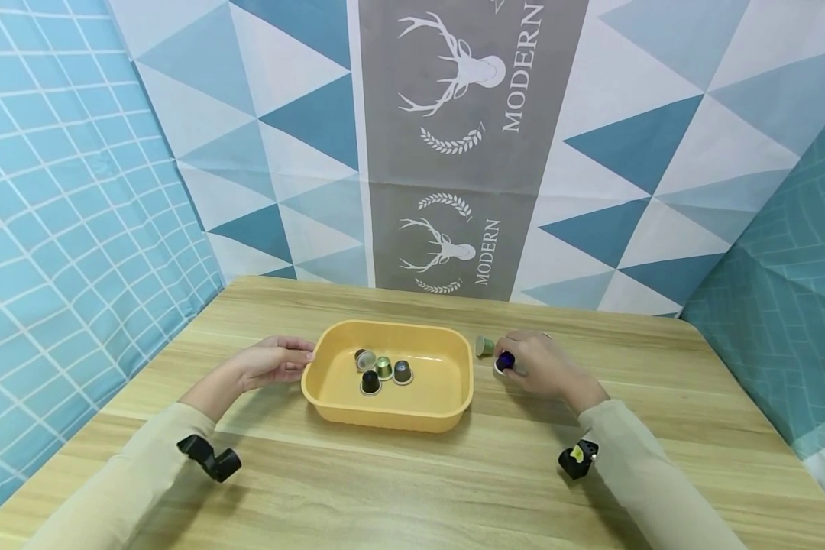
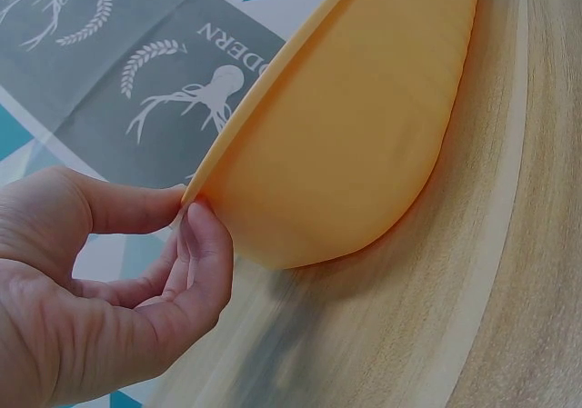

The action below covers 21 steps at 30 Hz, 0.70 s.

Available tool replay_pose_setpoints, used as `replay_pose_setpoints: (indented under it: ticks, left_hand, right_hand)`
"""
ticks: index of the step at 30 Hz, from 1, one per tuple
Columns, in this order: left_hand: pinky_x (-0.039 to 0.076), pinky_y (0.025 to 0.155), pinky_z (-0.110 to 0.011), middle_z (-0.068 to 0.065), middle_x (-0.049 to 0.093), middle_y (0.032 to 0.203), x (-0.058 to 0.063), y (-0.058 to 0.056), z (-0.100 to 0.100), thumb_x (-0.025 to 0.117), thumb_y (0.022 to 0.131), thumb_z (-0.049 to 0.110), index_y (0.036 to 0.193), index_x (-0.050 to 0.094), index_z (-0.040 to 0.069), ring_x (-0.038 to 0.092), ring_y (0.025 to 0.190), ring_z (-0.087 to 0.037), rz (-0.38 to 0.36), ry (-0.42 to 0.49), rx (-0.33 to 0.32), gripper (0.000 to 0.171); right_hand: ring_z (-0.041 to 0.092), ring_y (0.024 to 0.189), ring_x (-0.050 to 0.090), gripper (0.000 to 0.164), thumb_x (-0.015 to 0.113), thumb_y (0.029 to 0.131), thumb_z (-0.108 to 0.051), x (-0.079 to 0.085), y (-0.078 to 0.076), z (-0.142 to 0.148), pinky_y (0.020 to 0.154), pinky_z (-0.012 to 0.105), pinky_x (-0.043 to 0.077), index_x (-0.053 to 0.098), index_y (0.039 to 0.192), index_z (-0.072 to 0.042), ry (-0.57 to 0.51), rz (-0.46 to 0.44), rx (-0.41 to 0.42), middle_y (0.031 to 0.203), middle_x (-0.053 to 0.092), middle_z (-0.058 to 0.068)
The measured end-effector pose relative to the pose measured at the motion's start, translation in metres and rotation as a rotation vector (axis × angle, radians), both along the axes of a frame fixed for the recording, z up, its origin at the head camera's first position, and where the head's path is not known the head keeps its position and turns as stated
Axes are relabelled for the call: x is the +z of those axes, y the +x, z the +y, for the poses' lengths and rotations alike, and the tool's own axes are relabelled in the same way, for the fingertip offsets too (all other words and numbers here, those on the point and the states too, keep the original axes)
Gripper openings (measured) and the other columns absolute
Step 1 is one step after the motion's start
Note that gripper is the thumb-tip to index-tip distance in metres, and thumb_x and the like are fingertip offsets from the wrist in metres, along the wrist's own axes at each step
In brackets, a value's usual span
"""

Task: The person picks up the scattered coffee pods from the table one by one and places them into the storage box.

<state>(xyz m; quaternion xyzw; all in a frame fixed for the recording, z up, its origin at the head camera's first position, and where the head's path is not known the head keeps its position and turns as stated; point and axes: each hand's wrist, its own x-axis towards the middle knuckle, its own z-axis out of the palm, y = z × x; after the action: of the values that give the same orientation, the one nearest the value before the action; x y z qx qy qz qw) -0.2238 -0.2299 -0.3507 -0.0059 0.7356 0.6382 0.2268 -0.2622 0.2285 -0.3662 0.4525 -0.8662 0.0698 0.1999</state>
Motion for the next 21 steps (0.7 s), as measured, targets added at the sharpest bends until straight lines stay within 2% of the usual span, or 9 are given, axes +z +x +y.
replay_pose_setpoints:
  ticks: [21]
  left_hand:
    - [0.054,0.073,-0.018,0.001,0.059,0.09,0.001,0.001,0.0,0.053,0.095,0.005,0.135,0.036,-0.014,0.059,0.08,-0.006,-0.013,0.046,-0.007,0.047]
  right_hand:
    - [0.01,0.079,0.06,0.026,0.08,0.07,-0.007,0.004,0.006,-0.013,0.068,0.032,0.054,0.066,0.091,-0.012,-0.027,0.051,0.023,0.087,0.063,-0.003]
